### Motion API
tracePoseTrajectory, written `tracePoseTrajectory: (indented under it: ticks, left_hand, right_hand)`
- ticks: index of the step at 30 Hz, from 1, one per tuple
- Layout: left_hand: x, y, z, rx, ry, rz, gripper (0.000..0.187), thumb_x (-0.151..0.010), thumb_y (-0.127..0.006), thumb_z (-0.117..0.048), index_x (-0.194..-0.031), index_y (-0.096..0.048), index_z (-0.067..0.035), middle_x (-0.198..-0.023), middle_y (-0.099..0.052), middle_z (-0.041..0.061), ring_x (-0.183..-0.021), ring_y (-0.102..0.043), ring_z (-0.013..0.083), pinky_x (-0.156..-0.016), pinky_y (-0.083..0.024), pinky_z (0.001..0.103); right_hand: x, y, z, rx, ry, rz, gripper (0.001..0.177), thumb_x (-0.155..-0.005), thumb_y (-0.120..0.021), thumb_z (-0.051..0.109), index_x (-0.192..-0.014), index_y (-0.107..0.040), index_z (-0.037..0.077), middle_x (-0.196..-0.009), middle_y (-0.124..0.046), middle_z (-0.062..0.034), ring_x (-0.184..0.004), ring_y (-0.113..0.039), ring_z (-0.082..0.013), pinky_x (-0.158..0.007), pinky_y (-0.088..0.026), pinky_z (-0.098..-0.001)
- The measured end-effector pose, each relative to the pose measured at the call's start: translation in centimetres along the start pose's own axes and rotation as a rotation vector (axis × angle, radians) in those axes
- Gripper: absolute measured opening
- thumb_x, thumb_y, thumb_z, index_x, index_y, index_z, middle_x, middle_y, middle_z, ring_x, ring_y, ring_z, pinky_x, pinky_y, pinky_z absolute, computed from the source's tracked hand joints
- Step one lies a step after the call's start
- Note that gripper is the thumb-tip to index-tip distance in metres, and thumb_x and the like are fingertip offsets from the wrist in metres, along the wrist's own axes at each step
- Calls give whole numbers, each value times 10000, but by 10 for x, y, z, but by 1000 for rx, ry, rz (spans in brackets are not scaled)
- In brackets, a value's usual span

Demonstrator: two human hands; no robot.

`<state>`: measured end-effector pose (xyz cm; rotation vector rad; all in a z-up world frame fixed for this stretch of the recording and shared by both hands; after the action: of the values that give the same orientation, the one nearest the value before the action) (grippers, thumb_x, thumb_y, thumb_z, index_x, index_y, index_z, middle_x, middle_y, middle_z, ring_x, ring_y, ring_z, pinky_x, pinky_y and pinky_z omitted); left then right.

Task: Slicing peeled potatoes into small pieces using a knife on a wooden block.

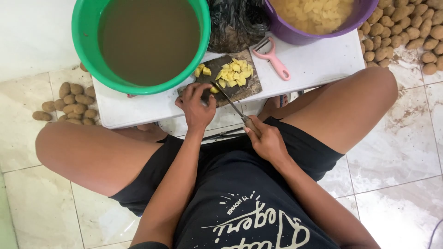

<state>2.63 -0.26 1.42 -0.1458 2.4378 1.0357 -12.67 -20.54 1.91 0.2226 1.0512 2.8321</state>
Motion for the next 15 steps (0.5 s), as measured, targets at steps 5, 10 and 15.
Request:
tracePoseTrajectory:
  ticks: [5,10,15]
  left_hand:
    - [-6,9,-22,-18,-60,62,160,-911,-658,-220,-1059,-695,-270,-1244,-517,-25,-1034,-543,226,-916,-321,508]
    - [-9,6,-22,-22,-33,115,173,-959,-607,-264,-1128,-645,-266,-1332,-486,-6,-1079,-508,236,-913,-313,514]
    - [-12,11,-30,-61,-35,222,231,-1018,-525,-255,-1195,-673,-259,-1422,-476,20,-1173,-496,270,-948,-312,527]
  right_hand:
    - [7,4,16,143,31,-26,528,-1032,-711,263,-1534,-621,127,-961,-774,-201,-651,-737,-390,-487,-579,-490]
    - [13,0,15,248,64,-61,515,-1051,-678,295,-1541,-609,153,-929,-741,-176,-604,-706,-389,-464,-571,-513]
    - [16,-1,13,314,94,-87,519,-1049,-669,312,-1550,-609,193,-898,-701,-140,-543,-666,-363,-441,-554,-494]
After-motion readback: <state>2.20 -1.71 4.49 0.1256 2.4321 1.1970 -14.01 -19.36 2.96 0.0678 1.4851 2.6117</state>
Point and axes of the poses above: each hand's wrist, its own x-axis away from the middle knuckle, its own y-axis out of the back of the hand, z = x × y, the point moved 3 cm from there along -x, towards the middle knuckle
